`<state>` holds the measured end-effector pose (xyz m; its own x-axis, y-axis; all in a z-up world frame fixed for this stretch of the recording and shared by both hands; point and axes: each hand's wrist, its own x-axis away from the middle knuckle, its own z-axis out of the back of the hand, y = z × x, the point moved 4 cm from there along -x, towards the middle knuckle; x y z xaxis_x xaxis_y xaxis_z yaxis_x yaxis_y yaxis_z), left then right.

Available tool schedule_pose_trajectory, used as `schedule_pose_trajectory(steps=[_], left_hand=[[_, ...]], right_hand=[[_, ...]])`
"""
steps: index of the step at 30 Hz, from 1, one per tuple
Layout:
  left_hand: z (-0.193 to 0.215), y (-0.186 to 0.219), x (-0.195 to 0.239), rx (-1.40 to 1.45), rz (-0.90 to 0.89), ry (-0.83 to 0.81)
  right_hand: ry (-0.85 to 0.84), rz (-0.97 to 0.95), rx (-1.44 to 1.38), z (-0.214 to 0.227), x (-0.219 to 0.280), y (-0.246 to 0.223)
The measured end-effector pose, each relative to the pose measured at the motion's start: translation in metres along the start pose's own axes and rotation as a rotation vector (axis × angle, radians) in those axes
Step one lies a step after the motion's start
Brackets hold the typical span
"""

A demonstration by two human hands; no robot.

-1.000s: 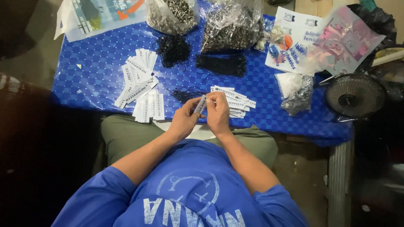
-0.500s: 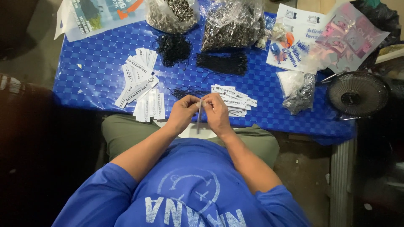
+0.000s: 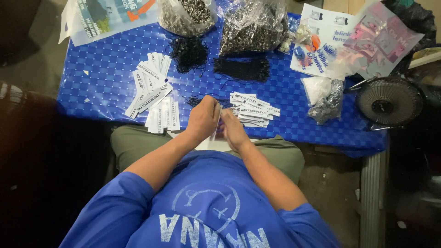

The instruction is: Manually attaching black strings to white paper labels by threading them through pre-punched holes.

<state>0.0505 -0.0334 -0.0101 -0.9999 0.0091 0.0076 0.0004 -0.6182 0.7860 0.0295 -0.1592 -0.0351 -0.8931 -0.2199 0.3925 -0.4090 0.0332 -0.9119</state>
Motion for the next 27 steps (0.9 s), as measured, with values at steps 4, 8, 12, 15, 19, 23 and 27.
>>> schedule_pose_trajectory(steps=[4,8,12,15,19,23,27], left_hand=[[-0.002,0.001,-0.002,-0.208,-0.133,0.029],[0.008,-0.010,-0.010,-0.151,-0.015,0.071],[0.019,-0.040,-0.022,0.060,0.027,0.258],[0.054,-0.036,-0.019,0.071,-0.005,0.348],[0.057,-0.073,-0.024,0.185,0.291,0.244],[0.043,-0.095,-0.012,-0.078,0.097,0.376],[0.016,-0.116,-0.001,-0.176,0.260,0.146]], right_hand=[[-0.204,-0.380,-0.356,0.001,0.003,0.006],[-0.215,-0.280,-0.210,0.014,-0.004,0.013],[-0.189,-0.203,0.161,0.031,0.000,-0.013],[-0.191,-0.228,0.235,0.060,-0.005,0.003],[-0.204,-0.228,0.446,0.094,-0.012,-0.001],[-0.262,-0.146,0.758,0.136,-0.025,0.010],[-0.208,-0.148,0.800,0.170,-0.037,0.015]])
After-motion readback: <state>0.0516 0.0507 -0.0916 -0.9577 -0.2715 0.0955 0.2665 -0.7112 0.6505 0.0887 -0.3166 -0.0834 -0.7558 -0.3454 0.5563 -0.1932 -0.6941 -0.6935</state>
